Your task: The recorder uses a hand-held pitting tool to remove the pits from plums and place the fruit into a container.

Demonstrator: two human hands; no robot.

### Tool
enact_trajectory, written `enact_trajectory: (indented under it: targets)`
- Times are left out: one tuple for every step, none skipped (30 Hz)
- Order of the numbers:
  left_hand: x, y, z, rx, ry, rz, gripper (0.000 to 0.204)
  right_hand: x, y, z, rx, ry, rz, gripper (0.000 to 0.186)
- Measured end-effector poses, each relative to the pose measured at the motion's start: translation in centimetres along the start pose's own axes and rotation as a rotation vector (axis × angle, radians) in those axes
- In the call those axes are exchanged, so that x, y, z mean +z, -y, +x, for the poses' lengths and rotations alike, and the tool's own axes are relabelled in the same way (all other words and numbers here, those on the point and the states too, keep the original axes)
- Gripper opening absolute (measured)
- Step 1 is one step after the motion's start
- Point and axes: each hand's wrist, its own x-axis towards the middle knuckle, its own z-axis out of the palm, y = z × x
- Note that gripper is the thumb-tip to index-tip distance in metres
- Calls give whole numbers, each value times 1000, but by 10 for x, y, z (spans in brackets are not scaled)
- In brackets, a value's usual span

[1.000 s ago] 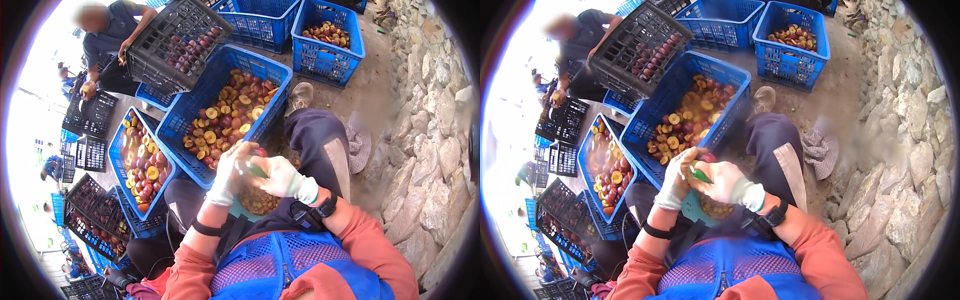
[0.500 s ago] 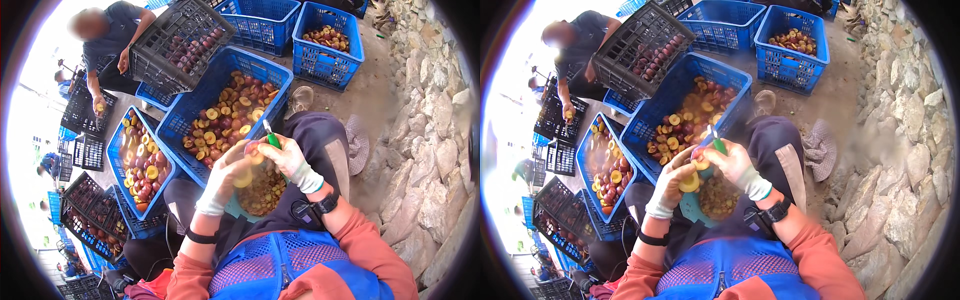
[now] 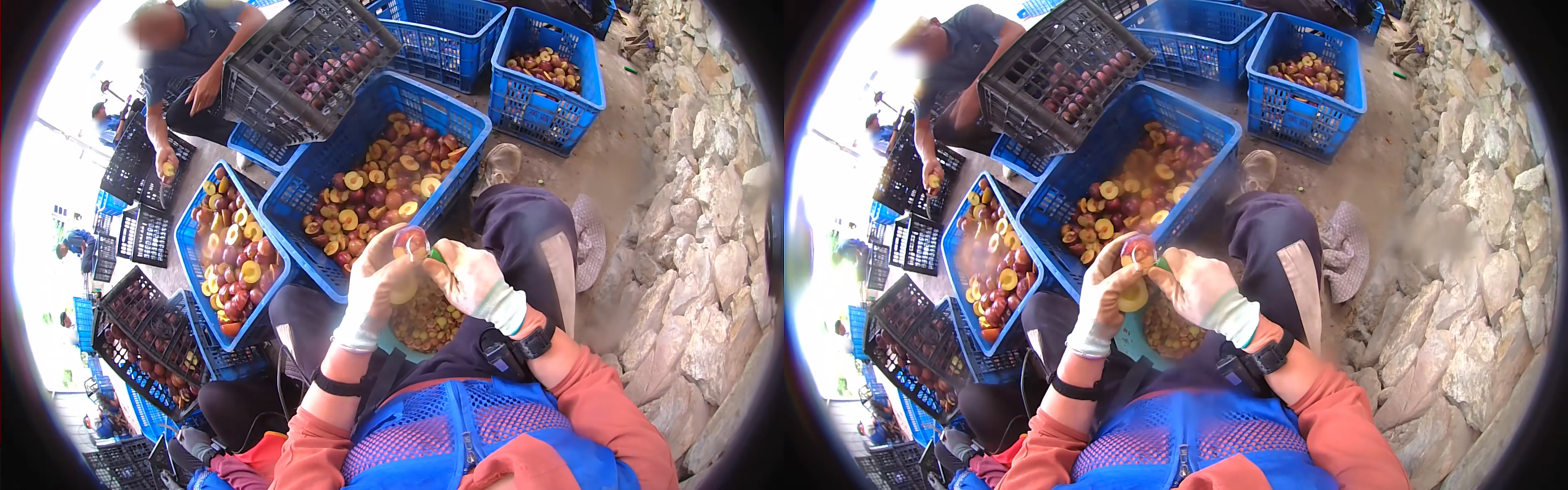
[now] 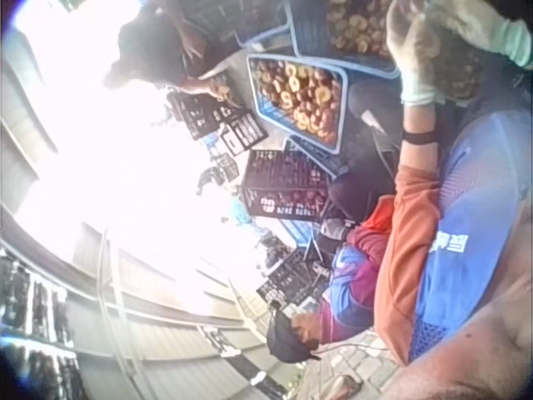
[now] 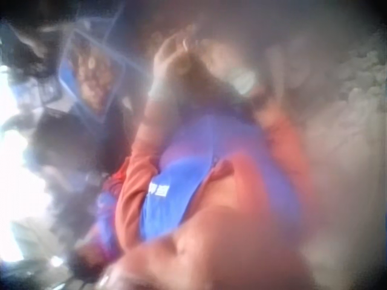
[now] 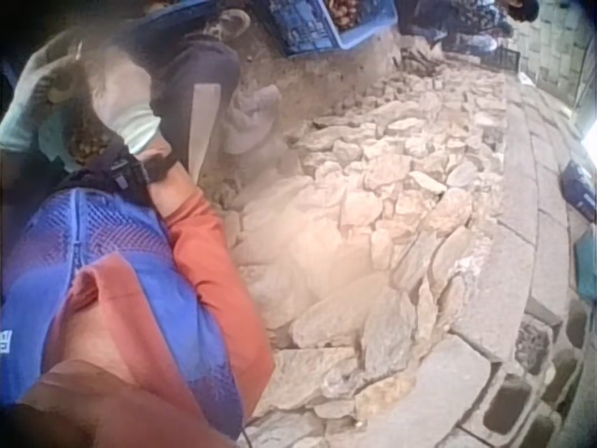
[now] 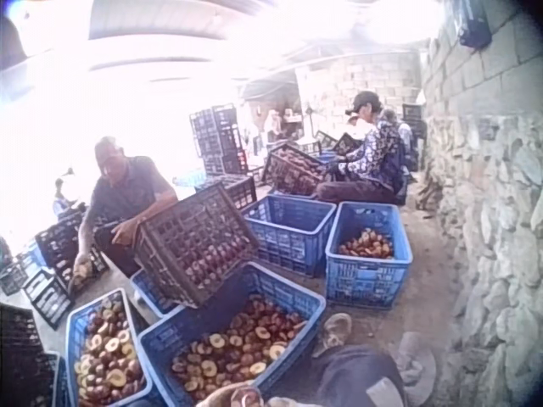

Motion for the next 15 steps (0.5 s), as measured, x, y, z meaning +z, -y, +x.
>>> enact_trajectory:
  targets:
    - [0,0,0,5,-3,-1,58,-1,2,0,11,6,-7,33]
    - [0,2,1,18,-22,22,57,-1,3,1,22,13,-14,33]
    - [1,4,1,31,-40,45,57,-1,4,0,61,43,-6,33]
    - [2,6,1,45,-59,68,57,-1,4,-1,100,74,2,34]
    - [5,6,0,45,-83,76,57,-1,4,-1,139,104,11,35]
    - [9,5,-2,43,-106,85,56,0,2,-1,150,127,51,36]
    - [11,5,-3,40,-129,95,56,1,0,-1,161,149,90,36]
    - [10,7,-4,55,-128,103,55,1,-2,-1,173,171,130,37]
    - [9,9,-4,74,-128,111,55,0,-2,0,167,181,113,39]
    - [7,11,-4,91,-128,120,55,-1,-3,1,162,191,96,41]
    - [6,13,-4,84,-130,157,53,-1,-3,1,159,200,79,42]
    - [6,13,1,87,-121,191,52,-4,-4,4,182,251,49,44]
    - [5,11,6,89,-110,224,51,-6,-4,4,209,301,19,45]
    - [1,9,4,27,-99,313,46,-7,-4,2,238,350,-11,47]
    - [-2,6,6,32,-57,335,44,-11,-2,6,226,405,-74,50]
